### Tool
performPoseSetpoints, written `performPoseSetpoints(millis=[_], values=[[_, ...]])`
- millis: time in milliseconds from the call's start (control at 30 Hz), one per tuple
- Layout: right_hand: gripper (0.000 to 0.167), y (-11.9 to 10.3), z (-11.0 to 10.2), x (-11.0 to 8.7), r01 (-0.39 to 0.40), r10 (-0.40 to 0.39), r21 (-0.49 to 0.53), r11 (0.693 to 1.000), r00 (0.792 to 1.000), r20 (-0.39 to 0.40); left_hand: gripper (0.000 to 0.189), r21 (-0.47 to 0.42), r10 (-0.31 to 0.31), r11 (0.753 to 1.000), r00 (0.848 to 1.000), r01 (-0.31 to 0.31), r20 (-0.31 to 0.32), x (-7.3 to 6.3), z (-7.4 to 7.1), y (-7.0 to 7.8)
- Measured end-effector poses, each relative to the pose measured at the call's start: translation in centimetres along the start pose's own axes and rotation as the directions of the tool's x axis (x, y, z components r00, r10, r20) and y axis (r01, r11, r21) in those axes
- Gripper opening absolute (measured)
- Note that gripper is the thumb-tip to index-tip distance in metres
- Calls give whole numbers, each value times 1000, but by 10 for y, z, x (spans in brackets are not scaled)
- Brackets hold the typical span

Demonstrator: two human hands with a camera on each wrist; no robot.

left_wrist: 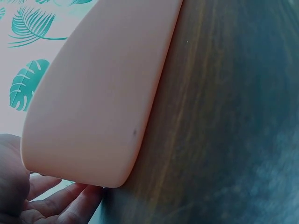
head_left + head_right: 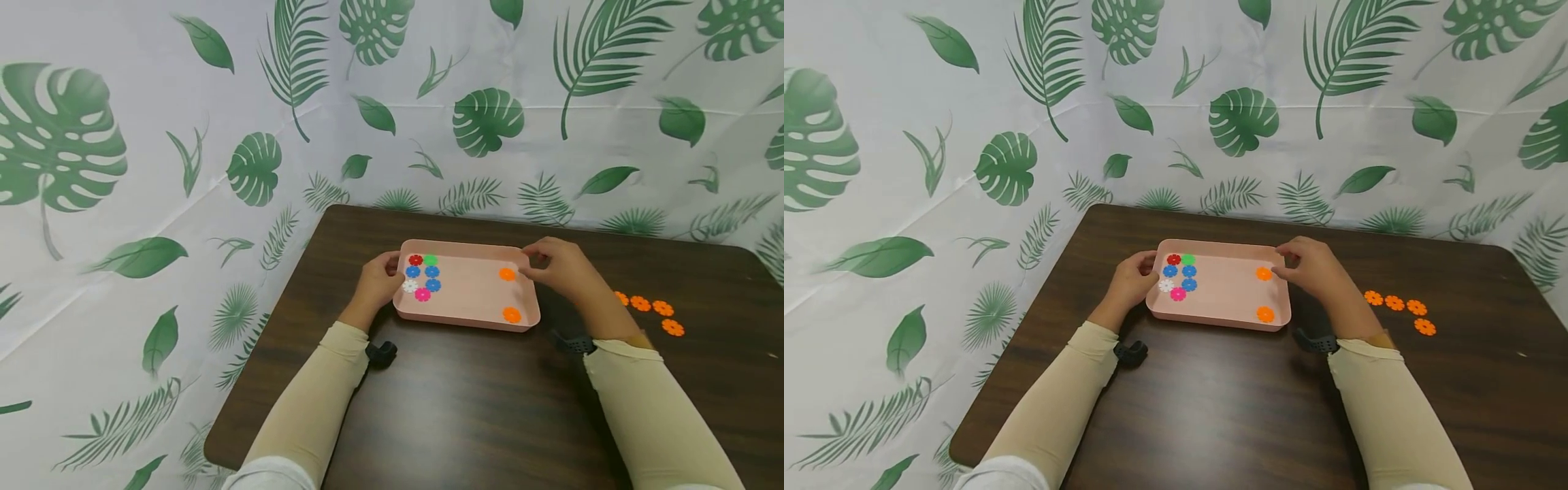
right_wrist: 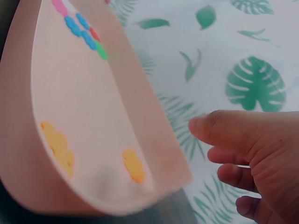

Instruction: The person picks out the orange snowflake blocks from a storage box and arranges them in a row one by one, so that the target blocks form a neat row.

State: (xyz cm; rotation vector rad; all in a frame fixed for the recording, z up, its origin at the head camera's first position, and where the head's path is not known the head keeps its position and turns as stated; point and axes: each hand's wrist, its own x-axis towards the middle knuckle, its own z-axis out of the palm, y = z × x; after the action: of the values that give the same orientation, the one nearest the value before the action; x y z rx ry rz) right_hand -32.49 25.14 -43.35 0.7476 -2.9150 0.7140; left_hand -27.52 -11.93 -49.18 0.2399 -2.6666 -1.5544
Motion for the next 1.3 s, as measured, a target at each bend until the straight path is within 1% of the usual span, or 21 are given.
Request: performPoseSetpoints(millis=[133,267,333,400,500,567,667,833,933,1000,1100,1300], values=[[44,-1,10,11,-37,34,32,999,996,83,50,3,5,1000,1000,-5,5,2,2,1],[43,0,18,16,-60,55,32,998,990,132,51,-2,11,1000,1000,-11,12,2,4,2],[41,0,20,19,-57,57,-3,998,988,144,51,-2,19,1000,1000,-19,13,3,4,3],[40,0,23,21,-50,59,-62,997,987,148,51,1,19,1000,1000,-19,14,3,5,3],[41,-1,25,25,-36,62,-166,985,987,151,51,7,17,1000,1000,-17,15,3,5,3],[42,-2,26,27,-35,70,-213,976,985,157,51,9,14,1000,1000,-14,15,3,3,4],[41,-3,27,29,-35,80,-250,968,982,173,51,9,8,1000,1000,-9,14,3,2,4],[36,-6,29,32,-34,93,-279,960,975,201,51,17,1,1000,1000,-1,17,3,1,3],[28,-8,31,33,-33,97,-295,955,974,205,52,17,-5,1000,1000,5,23,4,1,1],[19,-9,32,33,-18,86,-311,950,975,207,52,13,-6,1000,1000,6,23,5,0,0],[10,-9,35,33,28,47,-346,938,977,207,51,9,1,1000,1000,-2,19,6,-1,-1],[14,-12,39,37,105,-20,-409,906,978,207,51,5,1,1000,1000,-1,18,6,-4,-2]])
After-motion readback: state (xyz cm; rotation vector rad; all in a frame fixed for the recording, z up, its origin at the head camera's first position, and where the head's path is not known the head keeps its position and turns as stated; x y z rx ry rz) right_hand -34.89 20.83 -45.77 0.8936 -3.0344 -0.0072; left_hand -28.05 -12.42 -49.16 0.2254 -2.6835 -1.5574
